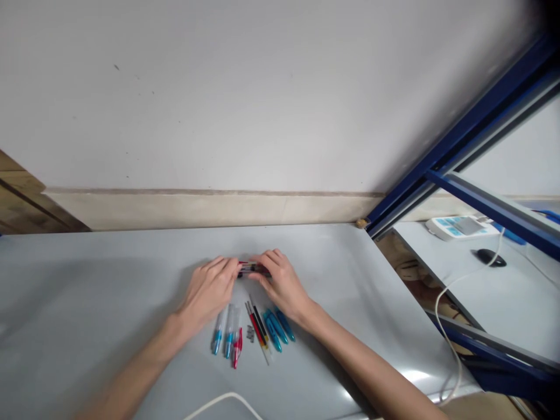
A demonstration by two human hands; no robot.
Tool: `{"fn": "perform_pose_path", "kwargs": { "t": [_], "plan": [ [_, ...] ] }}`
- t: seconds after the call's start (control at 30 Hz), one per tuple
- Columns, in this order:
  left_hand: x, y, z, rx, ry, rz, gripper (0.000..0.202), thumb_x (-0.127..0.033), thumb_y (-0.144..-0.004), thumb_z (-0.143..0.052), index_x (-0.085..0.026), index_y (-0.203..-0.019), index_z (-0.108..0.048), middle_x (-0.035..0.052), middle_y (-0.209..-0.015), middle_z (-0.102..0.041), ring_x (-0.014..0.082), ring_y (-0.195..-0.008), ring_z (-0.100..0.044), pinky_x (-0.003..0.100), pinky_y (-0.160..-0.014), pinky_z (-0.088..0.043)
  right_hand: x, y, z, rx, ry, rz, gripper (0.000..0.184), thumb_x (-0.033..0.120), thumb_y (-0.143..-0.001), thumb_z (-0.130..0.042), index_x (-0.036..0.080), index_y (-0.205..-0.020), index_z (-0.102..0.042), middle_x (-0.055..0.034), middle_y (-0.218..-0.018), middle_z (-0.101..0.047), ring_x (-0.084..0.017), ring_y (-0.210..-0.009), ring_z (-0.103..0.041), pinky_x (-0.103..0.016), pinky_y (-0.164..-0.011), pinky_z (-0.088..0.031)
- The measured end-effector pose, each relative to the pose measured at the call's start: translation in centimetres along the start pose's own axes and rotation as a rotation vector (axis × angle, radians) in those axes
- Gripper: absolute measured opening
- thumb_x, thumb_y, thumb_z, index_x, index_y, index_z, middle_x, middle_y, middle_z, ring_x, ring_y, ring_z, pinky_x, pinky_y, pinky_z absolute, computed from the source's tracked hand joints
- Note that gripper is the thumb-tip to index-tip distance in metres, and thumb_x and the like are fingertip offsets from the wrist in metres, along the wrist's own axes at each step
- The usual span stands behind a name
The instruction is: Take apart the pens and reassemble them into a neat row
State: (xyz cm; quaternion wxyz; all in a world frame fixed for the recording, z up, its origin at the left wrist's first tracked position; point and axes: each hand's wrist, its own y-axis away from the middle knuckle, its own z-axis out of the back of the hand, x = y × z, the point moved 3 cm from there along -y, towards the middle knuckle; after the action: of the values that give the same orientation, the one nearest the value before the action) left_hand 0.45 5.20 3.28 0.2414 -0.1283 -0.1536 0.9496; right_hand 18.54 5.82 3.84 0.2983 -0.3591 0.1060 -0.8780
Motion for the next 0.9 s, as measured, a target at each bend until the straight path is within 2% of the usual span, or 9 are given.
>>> {"fn": "perform_pose_path", "kwargs": {
  "t": [0.13,0.3,0.4,0.5,0.7,0.83,0.9],
  "plan": [
    [0.1,-1.2,-0.5,0.023,0.023,-0.063,0.023,-0.032,-0.106,-0.041,-0.02,-0.094,-0.057,0.0033,-0.089,-0.066,0.0204,-0.086,-0.061,0.032,-0.071,-0.04,-1.0,-1.0,-0.5,0.07,0.176,-0.011,0.025,0.021,-0.105,-0.049,0.018,-0.091,-0.069,-0.0069,-0.084,-0.066,-0.023,-0.086,-0.051,-0.036,-0.078,-0.04],
    [0.1,-0.4,-1.5,-0.033,0.011,-0.176,0.022,-0.021,-0.105,-0.042,-0.019,-0.092,-0.06,0.0038,-0.086,-0.065,0.0199,-0.083,-0.057,0.034,-0.074,-0.04,-1.7,0.1,-0.9,-0.029,0.119,0.062,0.017,0.023,-0.103,-0.053,0.019,-0.099,-0.068,-0.0078,-0.089,-0.067,-0.023,-0.09,-0.05,-0.038,-0.08,-0.041],
    [0.0,-0.1,-1.7,-0.063,0.004,-0.176,0.022,-0.018,-0.103,-0.044,-0.018,-0.089,-0.061,0.0041,-0.083,-0.064,0.0204,-0.081,-0.054,0.035,-0.072,-0.038,-1.7,0.6,-0.7,-0.077,0.085,0.077,0.014,0.022,-0.102,-0.054,0.02,-0.099,-0.067,-0.0081,-0.091,-0.067,-0.024,-0.091,-0.05,-0.04,-0.081,-0.043],
    [-0.4,-0.1,-1.8,-0.081,0.019,-0.16,0.024,-0.017,-0.103,-0.044,-0.018,-0.084,-0.06,0.0043,-0.081,-0.063,0.0205,-0.08,-0.053,0.035,-0.071,-0.038,-1.8,0.8,-0.6,-0.07,0.058,0.07,0.013,0.019,-0.102,-0.054,0.02,-0.095,-0.064,-0.0079,-0.092,-0.065,-0.024,-0.09,-0.05,-0.039,-0.079,-0.044],
    [-0.8,-0.2,-1.6,-0.128,0.029,-0.132,0.03,-0.017,-0.103,-0.042,-0.018,-0.081,-0.062,0.0049,-0.078,-0.064,0.0203,-0.078,-0.052,0.035,-0.07,-0.038,-1.5,0.9,-0.6,-0.076,0.055,0.111,0.022,0.013,-0.103,-0.045,0.021,-0.093,-0.063,-0.0087,-0.093,-0.061,-0.022,-0.086,-0.049,-0.037,-0.077,-0.046],
    [-0.4,-0.2,-1.3,-0.13,0.022,-0.111,0.032,-0.017,-0.104,-0.04,-0.018,-0.079,-0.061,0.0045,-0.076,-0.063,0.0198,-0.078,-0.053,0.035,-0.071,-0.039,-1.2,0.6,-0.2,-0.066,0.102,0.121,0.017,0.025,-0.104,-0.05,0.02,-0.11,-0.066,-0.011,-0.101,-0.065,-0.024,-0.094,-0.053,-0.039,-0.081,-0.047],
    [-0.2,-0.2,-1.3,-0.135,0.023,-0.102,0.031,-0.016,-0.104,-0.041,-0.018,-0.08,-0.061,0.0041,-0.077,-0.063,0.0199,-0.079,-0.053,0.035,-0.072,-0.039,-1.2,0.5,-0.2,-0.035,0.154,0.116,0.022,0.028,-0.105,-0.049,0.019,-0.112,-0.067,-0.0108,-0.097,-0.068,-0.025,-0.091,-0.054,-0.039,-0.079,-0.045]
  ]
}}
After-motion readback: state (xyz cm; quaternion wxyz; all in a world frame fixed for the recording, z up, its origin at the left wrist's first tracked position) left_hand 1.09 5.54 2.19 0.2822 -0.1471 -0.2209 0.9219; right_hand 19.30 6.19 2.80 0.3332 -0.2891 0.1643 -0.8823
